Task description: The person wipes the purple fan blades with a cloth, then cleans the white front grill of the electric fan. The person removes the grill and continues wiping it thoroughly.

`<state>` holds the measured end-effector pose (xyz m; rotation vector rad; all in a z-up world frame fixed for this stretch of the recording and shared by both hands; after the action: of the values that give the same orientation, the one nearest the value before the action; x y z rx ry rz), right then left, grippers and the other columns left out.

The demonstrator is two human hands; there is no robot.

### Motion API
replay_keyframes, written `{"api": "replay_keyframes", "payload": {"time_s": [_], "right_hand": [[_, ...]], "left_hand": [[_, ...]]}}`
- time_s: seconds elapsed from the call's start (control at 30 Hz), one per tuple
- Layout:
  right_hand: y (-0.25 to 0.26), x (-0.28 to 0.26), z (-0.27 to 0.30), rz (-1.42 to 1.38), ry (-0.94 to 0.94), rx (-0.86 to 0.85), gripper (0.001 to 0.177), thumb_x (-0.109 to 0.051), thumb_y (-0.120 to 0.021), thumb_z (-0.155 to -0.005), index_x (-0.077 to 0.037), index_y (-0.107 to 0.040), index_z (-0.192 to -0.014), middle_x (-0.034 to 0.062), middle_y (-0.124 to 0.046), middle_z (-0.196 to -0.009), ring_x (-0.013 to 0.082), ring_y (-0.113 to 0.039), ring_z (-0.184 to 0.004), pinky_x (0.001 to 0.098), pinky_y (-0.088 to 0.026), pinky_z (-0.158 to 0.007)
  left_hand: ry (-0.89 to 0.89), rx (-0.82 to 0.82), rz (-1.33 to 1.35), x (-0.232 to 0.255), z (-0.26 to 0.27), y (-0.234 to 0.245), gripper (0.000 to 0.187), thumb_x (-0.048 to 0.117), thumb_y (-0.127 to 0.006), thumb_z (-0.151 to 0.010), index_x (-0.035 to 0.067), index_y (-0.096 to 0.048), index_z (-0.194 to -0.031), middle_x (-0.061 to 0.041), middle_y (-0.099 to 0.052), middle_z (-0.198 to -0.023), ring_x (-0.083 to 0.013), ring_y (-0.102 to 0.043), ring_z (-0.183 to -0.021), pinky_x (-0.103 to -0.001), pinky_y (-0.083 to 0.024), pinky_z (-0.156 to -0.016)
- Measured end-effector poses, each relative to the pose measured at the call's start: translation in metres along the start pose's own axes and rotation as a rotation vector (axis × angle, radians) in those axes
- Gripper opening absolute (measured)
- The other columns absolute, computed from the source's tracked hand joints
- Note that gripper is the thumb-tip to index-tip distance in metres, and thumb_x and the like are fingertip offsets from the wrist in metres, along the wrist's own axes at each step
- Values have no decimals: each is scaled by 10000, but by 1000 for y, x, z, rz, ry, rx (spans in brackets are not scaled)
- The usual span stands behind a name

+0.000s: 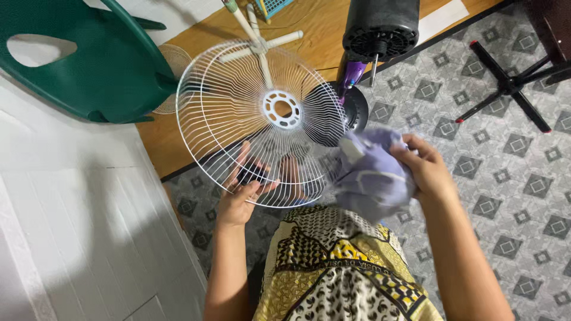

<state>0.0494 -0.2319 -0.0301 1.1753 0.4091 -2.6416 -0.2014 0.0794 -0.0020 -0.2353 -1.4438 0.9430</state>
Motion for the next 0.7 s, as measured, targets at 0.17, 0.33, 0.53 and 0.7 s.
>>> {"api": "replay_keyframes", "payload": {"time_s": [0.17, 0.33, 0.53, 0.7], "right_hand": [[-133, -38, 60, 267, 303, -23, 223, -214, -630, -1018, -87, -639, -1202, 17, -630, -963, 88, -619, -796, 264, -528, -604], [-199, -34, 85, 749, 1086, -450, 444, -66, -688, -865, -96, -640, -1306, 120, -613, -1274, 334, -614, -1175, 434, -512, -989], [-173, -11, 57, 970, 1211, -277, 519, -73, -706, -807, -158, -645, -1316, 172, -572, -1401, 410, -619, -1151, 456, -524, -955], [-155, -13, 24, 965, 817, 16, 240, -50, -684, -995, -120, -701, -1224, 127, -645, -1285, 341, -705, -1057, 437, -587, -894]], "left_hand": [[-60, -15, -2, -6, -6, -9, 869, 13, -711, -884, 20, -299, -1648, -134, -550, -1469, -209, -572, -1297, -378, -534, -1063], [-34, -35, -51, -4, -2, -20, 850, 49, -740, -839, -25, -364, -1598, -159, -530, -1496, -224, -568, -1354, -337, -517, -1152], [73, -119, -96, -5, 9, -19, 812, 33, -761, -850, 39, -405, -1580, -120, -590, -1269, -228, -629, -1169, -449, -638, -949], [168, -199, -77, -14, 17, -20, 755, 6, -763, -875, 97, -453, -1557, -71, -584, -1137, -195, -628, -1121, -489, -648, -965]]}}
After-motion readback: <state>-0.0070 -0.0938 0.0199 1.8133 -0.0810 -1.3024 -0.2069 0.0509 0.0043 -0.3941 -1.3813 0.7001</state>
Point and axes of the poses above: each hand's wrist, its own z-axis away from the middle knuckle, its own y-axis out of the back of the hand, x = y × z, the point moved 1 cm from there along -z, towards the middle knuckle
